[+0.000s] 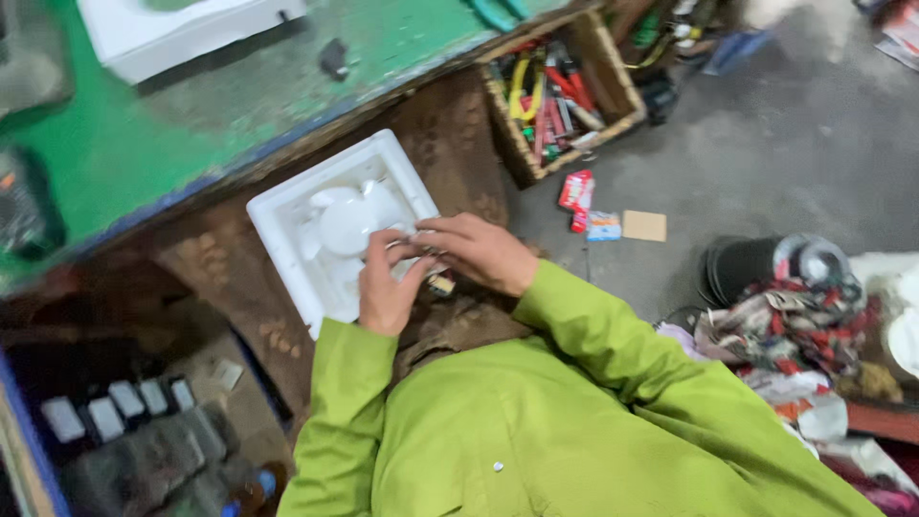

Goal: The person disassembles the housing of a white plastic exhaust fan, uses a screwdriver to loosen components and work on internal wiring, and then begins to reassemble the fan housing.

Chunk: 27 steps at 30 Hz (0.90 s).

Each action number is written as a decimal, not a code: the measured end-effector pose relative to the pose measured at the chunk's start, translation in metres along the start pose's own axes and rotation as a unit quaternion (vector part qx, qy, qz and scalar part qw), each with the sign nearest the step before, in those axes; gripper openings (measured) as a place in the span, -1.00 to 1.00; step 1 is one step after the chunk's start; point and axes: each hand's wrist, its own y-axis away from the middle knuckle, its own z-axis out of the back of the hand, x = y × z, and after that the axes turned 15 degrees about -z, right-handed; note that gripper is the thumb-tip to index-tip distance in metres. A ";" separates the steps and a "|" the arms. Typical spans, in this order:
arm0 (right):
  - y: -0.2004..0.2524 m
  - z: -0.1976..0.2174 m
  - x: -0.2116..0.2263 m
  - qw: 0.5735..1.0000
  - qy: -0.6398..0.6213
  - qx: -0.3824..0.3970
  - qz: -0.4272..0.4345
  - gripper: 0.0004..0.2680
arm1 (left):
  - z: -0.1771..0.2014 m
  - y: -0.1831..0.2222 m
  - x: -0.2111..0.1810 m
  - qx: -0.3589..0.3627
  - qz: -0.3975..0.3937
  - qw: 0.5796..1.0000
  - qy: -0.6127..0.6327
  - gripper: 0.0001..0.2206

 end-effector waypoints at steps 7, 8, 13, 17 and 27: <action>0.006 -0.006 -0.015 0.999 0.010 -0.033 -0.001 -0.81 | 0.003 0.001 -0.011 0.010 -0.013 0.996 -0.089 -0.75; 0.007 -0.006 -0.017 0.999 0.027 -0.036 0.010 -0.83 | 0.005 0.003 -0.010 0.009 -0.034 0.995 -0.091 -0.81; 0.013 -0.003 -0.027 0.998 0.039 -0.048 0.010 -0.84 | -0.001 0.001 0.006 0.027 -0.106 0.991 -0.078 -0.76; 0.013 0.010 -0.010 1.000 -0.008 -0.006 -0.023 -0.81 | -0.001 -0.005 0.007 0.049 -0.178 0.980 -0.078 -0.67; 0.027 -0.026 -0.020 0.757 -0.476 0.222 -0.389 -0.81 | -0.007 0.000 0.004 -0.010 -0.090 0.996 -0.022 -0.85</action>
